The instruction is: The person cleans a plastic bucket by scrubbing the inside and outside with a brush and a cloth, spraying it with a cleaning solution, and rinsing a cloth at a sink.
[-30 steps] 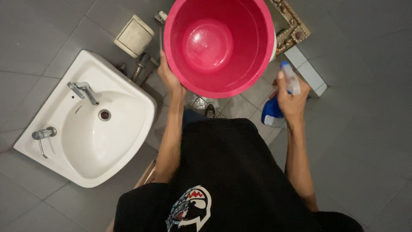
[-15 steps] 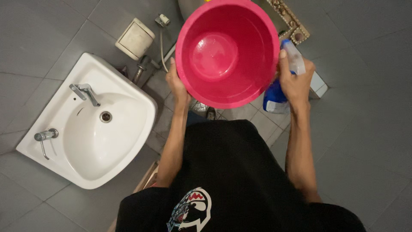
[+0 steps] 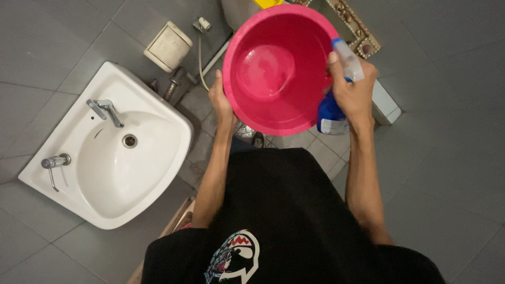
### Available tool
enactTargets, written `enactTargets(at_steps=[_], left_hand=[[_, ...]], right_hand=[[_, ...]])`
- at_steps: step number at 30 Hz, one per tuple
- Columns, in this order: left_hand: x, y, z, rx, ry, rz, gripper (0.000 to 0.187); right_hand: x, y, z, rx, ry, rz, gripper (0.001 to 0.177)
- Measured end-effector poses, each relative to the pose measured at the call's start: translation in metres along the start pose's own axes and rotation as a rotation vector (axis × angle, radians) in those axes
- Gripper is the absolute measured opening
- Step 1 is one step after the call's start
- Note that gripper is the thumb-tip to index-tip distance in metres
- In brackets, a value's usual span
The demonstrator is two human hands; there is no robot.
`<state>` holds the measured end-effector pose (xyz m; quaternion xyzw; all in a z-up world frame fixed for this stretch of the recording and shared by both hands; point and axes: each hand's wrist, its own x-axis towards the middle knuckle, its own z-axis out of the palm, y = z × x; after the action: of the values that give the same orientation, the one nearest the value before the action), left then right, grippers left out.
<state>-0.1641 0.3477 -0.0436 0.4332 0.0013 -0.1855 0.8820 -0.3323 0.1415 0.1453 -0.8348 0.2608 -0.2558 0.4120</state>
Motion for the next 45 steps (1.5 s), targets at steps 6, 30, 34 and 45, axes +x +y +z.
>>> enactTargets(at_steps=[6,30,34,45], left_hand=[[0.000,-0.005,0.002,0.022,0.039,-0.060,0.042],[0.011,-0.017,0.017,0.004,0.037,-0.047,0.043],[0.020,-0.023,0.007,0.012,0.058,-0.038,0.045],[0.007,0.012,0.012,0.034,0.099,-0.005,0.034]], right_hand=[[-0.004,-0.019,0.012,0.086,-0.074,0.022,0.034],[-0.027,-0.067,0.048,-0.080,-0.429,-0.062,0.036],[-0.034,-0.049,0.044,-0.095,-0.464,0.004,0.035],[-0.038,-0.008,0.002,-0.204,-0.124,0.121,0.037]])
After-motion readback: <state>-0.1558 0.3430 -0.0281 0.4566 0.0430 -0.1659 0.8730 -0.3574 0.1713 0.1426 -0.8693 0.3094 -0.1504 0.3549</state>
